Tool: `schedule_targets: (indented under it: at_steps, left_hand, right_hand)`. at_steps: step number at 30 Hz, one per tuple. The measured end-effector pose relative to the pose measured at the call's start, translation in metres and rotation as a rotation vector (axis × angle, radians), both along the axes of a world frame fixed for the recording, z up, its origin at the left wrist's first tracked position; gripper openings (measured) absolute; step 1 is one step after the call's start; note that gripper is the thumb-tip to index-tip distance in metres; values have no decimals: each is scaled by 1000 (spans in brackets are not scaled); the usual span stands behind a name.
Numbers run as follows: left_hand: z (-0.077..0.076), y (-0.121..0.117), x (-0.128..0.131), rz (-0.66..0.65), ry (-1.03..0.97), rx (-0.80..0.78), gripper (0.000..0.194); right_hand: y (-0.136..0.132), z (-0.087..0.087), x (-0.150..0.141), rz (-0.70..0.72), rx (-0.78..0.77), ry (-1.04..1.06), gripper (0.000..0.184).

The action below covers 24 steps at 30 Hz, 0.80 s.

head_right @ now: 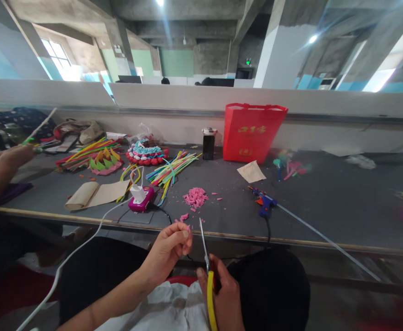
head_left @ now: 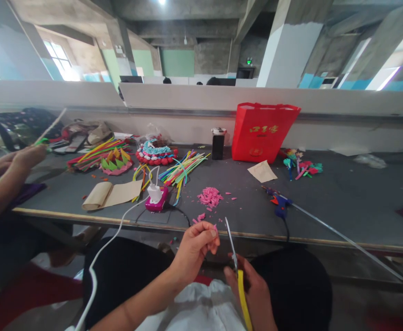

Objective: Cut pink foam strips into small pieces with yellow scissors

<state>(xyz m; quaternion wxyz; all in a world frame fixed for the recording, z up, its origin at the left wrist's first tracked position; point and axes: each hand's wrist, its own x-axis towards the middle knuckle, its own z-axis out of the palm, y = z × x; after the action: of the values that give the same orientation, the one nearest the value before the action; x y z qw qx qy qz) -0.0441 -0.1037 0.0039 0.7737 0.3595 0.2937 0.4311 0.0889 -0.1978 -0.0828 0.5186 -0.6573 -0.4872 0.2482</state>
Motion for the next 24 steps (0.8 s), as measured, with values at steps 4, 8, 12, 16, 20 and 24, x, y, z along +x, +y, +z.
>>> schedule_targets:
  at_steps: [4, 8, 12, 16, 20, 24]
  left_hand:
    - [-4, 0, 0, 10, 69, 35, 11]
    - [-8, -2, 1, 46, 151, 77, 11]
    - [-10, -4, 1, 52, 170, 58, 11]
    - [-11, -7, 1, 44, 169, 43, 13]
    - [-15, -13, 2, 0, 147, 38, 12]
    - [-21, -20, 2, -18, 161, 58, 12]
  right_hand:
    - [5, 14, 0, -22, -55, 186, 40]
    - [13, 25, -2, -38, -124, 419, 55]
    - [20, 32, -4, 47, -185, 495, 61]
    - [23, 37, -6, 52, -160, 451, 60]
    - [25, 40, -7, 70, -138, 560, 64]
    - [25, 41, -8, 127, -65, 680, 63]
